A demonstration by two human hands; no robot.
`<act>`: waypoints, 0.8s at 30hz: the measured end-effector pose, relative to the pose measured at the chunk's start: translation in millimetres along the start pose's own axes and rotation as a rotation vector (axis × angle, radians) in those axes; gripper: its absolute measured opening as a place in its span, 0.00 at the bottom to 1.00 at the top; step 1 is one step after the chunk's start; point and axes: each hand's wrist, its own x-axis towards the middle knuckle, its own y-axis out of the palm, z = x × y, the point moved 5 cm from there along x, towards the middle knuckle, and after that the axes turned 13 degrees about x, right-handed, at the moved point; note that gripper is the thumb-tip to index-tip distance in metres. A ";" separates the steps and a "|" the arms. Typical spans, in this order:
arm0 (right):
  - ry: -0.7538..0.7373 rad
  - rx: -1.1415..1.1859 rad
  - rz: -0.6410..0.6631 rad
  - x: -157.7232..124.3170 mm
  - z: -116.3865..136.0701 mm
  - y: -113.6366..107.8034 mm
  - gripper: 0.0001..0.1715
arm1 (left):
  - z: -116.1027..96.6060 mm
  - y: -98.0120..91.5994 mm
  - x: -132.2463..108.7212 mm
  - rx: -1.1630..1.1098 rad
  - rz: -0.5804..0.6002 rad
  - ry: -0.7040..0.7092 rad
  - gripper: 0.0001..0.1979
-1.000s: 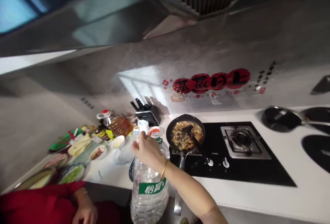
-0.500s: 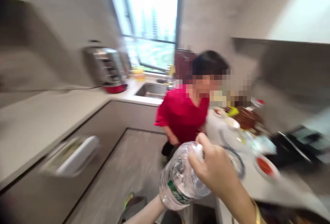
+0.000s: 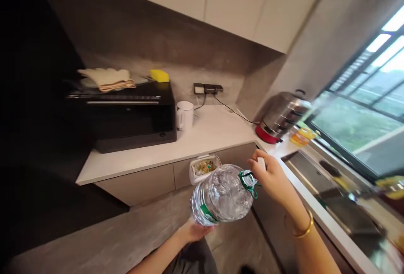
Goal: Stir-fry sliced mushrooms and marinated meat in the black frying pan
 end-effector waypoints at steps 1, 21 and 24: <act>-0.035 0.016 0.057 29.5 4.7 16.2 0.15 | -18.3 -9.3 4.7 -0.076 0.003 -0.024 0.23; -0.247 -0.043 0.341 385.6 -26.1 226.6 0.18 | -420.2 23.6 112.1 1.319 -1.146 1.002 0.53; -0.282 -0.127 0.354 400.8 -22.4 237.1 0.21 | -443.1 6.2 112.5 1.378 -1.036 1.010 0.53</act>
